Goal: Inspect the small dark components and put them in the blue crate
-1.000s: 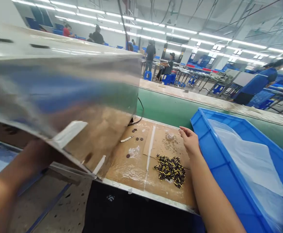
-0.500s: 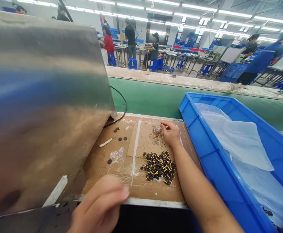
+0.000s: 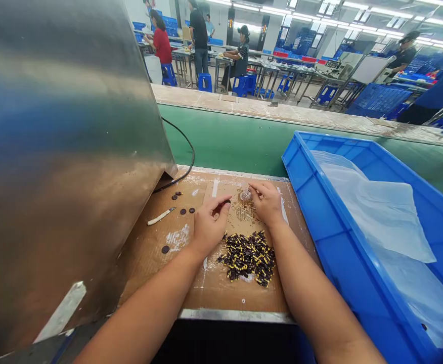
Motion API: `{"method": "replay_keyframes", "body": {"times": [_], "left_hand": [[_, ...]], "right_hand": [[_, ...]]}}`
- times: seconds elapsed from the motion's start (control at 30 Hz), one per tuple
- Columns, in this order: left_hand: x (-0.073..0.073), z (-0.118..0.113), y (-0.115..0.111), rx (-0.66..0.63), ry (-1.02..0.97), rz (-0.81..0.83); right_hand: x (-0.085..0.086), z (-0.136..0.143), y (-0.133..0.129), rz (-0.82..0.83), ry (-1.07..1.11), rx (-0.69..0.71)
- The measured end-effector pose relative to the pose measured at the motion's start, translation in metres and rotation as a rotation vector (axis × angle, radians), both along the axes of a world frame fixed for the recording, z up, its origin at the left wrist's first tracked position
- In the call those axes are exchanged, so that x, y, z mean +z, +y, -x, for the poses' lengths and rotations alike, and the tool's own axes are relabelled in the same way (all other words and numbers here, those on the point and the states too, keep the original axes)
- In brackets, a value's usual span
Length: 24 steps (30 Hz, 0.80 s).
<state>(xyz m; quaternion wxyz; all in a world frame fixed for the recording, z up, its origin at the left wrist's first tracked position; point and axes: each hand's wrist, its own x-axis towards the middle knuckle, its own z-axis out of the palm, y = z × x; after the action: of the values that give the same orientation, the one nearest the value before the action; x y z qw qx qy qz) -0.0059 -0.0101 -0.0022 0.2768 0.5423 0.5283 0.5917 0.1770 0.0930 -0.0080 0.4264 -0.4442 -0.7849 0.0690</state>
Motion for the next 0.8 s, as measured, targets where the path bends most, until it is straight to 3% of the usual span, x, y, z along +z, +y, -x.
{"method": "replay_keyframes", "body": {"times": [0.13, 0.33, 0.5, 0.57, 0.7, 0.8], "left_hand": [[-0.001, 0.003, -0.001, -0.004, 0.035, -0.039], [-0.001, 0.005, 0.003, -0.008, 0.012, -0.017], [-0.006, 0.009, 0.009, -0.037, -0.128, 0.063], [-0.007, 0.01, 0.011, -0.047, -0.164, 0.099], [-0.005, 0.01, 0.01, -0.058, -0.263, 0.16], [-0.002, 0.008, 0.008, -0.078, -0.281, 0.177]], "right_hand": [[0.002, 0.002, -0.003, -0.02, -0.1, -0.042], [0.002, -0.001, 0.0, -0.016, -0.087, -0.089], [0.019, -0.003, -0.022, 0.11, 0.189, -0.101], [0.026, 0.001, -0.04, 0.25, 0.395, -0.035], [0.027, 0.015, -0.07, 0.644, 0.697, 0.304], [0.026, 0.024, -0.079, 0.766, 0.82, 0.462]]}}
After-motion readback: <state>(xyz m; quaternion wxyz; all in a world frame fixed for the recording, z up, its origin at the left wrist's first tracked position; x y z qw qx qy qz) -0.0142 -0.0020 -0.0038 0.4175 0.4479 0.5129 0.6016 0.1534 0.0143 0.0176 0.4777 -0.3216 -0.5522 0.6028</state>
